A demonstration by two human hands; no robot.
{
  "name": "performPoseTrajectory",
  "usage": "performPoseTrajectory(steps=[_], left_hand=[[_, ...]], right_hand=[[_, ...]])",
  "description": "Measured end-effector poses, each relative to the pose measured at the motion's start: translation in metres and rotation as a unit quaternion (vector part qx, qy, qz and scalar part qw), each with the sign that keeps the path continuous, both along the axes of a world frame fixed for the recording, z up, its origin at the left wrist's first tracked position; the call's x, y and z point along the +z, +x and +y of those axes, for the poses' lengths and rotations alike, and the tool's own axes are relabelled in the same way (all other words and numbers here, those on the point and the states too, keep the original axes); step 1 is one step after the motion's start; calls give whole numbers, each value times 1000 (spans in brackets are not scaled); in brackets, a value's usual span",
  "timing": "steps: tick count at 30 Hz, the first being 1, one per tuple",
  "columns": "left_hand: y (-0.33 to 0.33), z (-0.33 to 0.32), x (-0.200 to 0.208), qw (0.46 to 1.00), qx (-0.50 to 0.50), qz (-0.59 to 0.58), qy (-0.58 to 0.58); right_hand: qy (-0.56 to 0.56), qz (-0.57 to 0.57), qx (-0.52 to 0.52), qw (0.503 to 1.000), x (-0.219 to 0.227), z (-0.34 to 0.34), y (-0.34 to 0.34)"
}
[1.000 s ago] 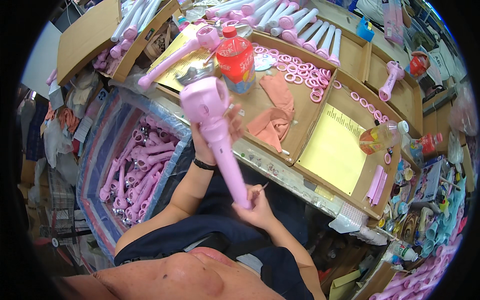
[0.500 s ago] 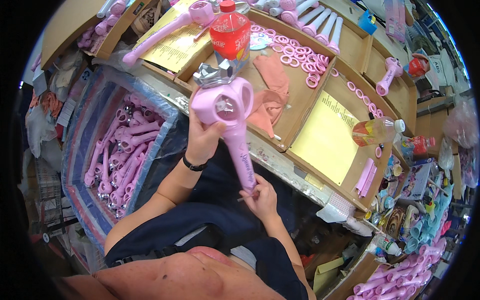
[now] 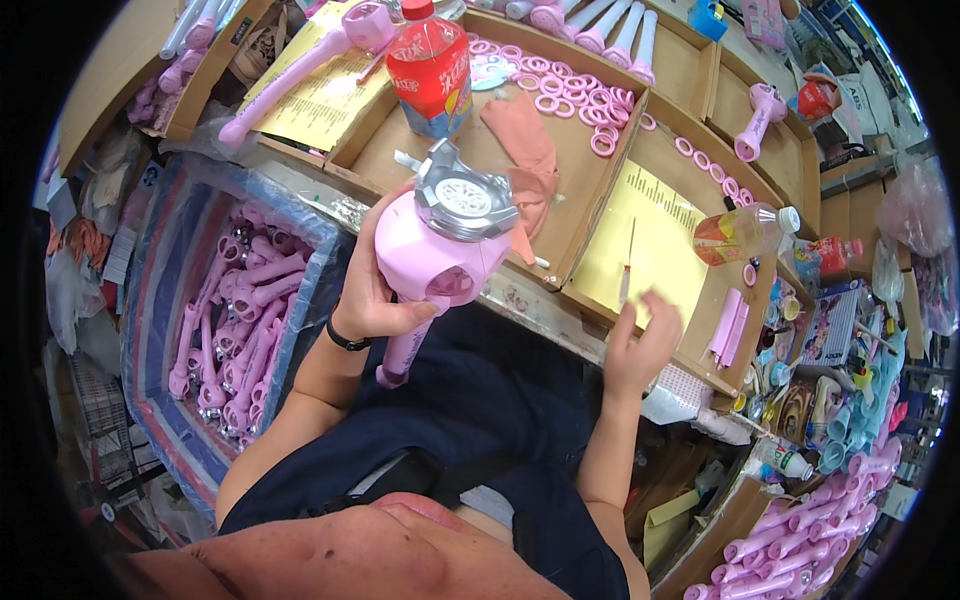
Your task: The person assembles pink plastic wands by attaching a crown-shaped top, inserting a small metal piece, and wiping the wand with a cloth. They handle multiple wands one at a time, placing finished units into a bin.
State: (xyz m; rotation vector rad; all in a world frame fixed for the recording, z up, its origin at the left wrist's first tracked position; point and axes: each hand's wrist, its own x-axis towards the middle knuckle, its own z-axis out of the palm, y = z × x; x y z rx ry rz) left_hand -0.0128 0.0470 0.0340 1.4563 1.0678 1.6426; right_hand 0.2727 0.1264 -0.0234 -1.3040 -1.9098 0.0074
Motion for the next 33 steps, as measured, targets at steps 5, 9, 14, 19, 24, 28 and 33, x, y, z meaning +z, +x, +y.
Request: performPoseTrajectory(steps=[5,9,14,19,24,28,33], left_hand=[[-1,4,-8,992,-51,-59,-102],[10,9,-22,979,-74,-86,-168],[21,10,-35,986,-37,-31,-160],[32,7,-38,990,20,66,-123],[42,7,-34,982,59,146,-108],[45,7,-33,975,74,188,-92],[47,6,-34,973,82,197,-89]], right_hand=[[-39,-96,86,991,-37,-45,21],[-37,-204,54,977,-51,-56,45],[59,-165,120,977,-45,-52,56],[14,174,128,976,-14,-52,3],[-107,295,188,931,31,-45,-58],[-121,218,183,951,53,-29,-68],[-83,194,208,955,59,-24,-64]])
